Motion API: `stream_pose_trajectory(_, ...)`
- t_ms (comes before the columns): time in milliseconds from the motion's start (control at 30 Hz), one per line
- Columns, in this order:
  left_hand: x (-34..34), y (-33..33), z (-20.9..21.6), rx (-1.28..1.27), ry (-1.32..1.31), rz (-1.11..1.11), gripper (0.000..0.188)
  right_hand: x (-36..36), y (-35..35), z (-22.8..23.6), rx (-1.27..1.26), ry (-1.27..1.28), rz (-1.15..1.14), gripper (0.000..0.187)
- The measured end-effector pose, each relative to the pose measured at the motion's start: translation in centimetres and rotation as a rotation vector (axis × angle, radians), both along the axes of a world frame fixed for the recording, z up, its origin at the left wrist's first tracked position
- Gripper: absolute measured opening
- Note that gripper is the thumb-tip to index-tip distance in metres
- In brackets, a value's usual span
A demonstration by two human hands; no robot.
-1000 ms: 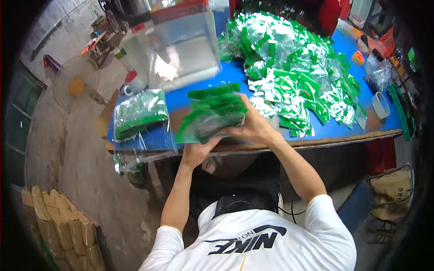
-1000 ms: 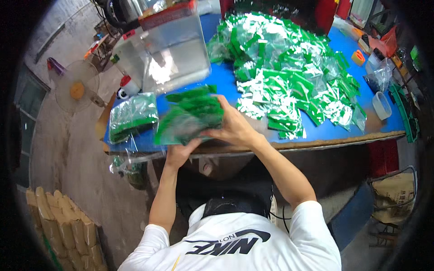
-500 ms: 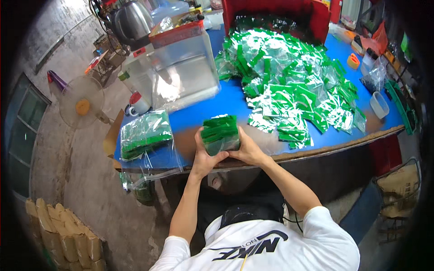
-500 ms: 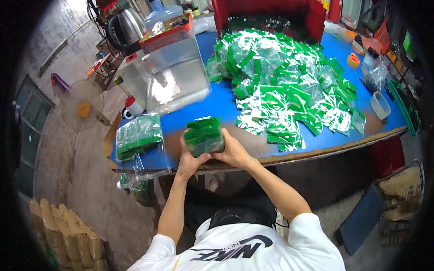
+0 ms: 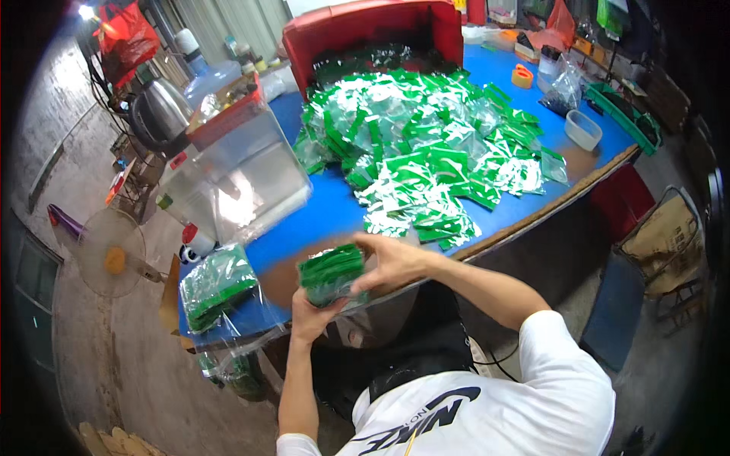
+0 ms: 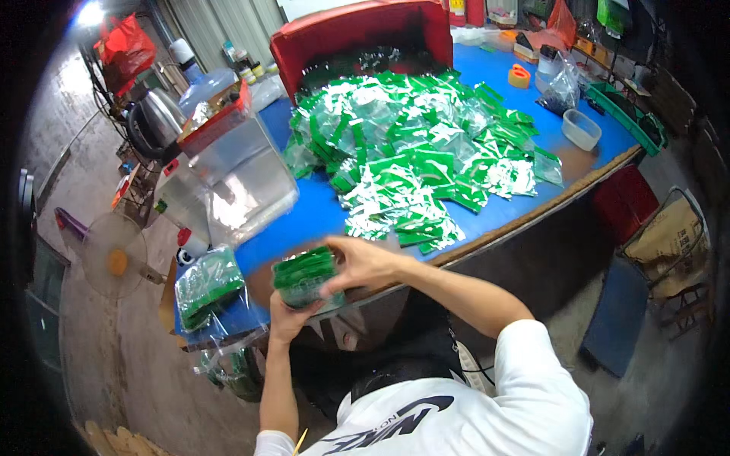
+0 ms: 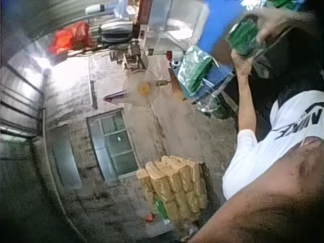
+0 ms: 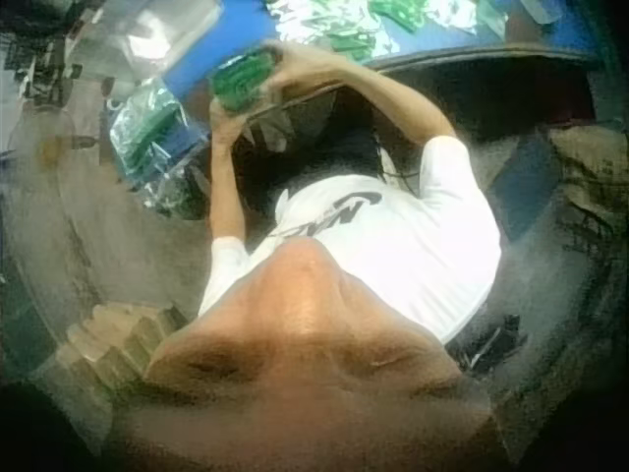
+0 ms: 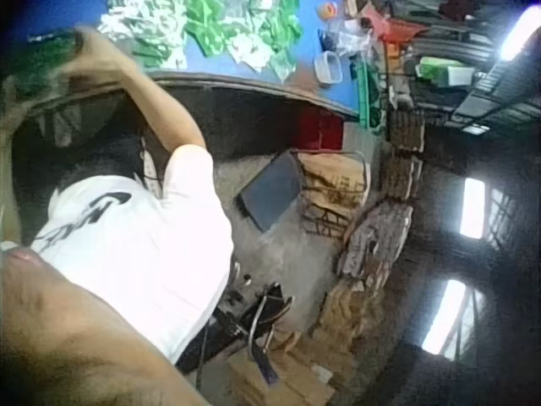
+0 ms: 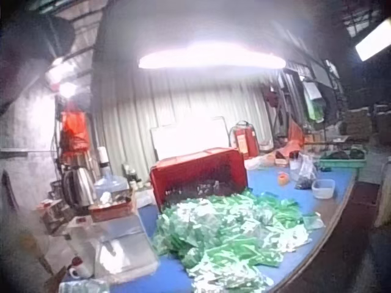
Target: Sorting and stacking small green plastic bags on a workbench.
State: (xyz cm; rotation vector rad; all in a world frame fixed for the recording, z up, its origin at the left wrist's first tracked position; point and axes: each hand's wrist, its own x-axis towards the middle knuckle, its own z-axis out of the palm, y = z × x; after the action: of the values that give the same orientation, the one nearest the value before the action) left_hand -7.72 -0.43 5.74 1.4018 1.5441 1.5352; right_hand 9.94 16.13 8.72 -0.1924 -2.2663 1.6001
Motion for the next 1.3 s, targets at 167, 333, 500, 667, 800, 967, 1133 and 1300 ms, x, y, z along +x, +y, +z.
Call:
stream_pose_trajectory(167,1.9,-0.9,3.1,-0.211,0.165,-0.17,0.052,0.3,-0.8,5.0,0.441,0.07,0.05,0.039)
stream_pose_trajectory(333,2.8,-2.9,1.0,-0.297,-0.106,-0.198,0.043,1.1,-2.0,2.8,0.759,0.066,0.081,0.033)
stream_pose_trajectory(500,3.6,-5.5,-3.4,-0.205,-0.669,0.04,0.041,0.3,9.2,-2.5,0.638,-0.108,-0.865,0.072)
stream_pose_trajectory(667,5.1,-7.2,-5.7,-0.142,-1.014,0.275,0.044,-2.6,7.5,-9.7,0.816,-0.498,-0.66,0.115)
stream_pose_trajectory(800,5.8,-8.0,-5.6,-0.207,-0.401,0.352,0.035,-4.5,3.3,-8.5,0.934,-0.392,-0.557,0.113)
stream_pose_trajectory(967,4.2,-9.0,-3.0,-0.16,0.184,0.162,0.041,-3.7,2.4,-8.7,1.005,-0.227,-0.367,0.06)
stream_pose_trajectory(1133,3.6,-8.2,-0.9,-0.085,0.615,0.139,0.05,-2.1,-0.9,-4.6,0.995,0.026,-0.163,0.036)
stream_pose_trajectory(1300,2.9,-7.7,1.7,-0.055,0.759,0.024,0.05,-0.3,-4.4,-0.9,0.947,0.081,0.236,0.032)
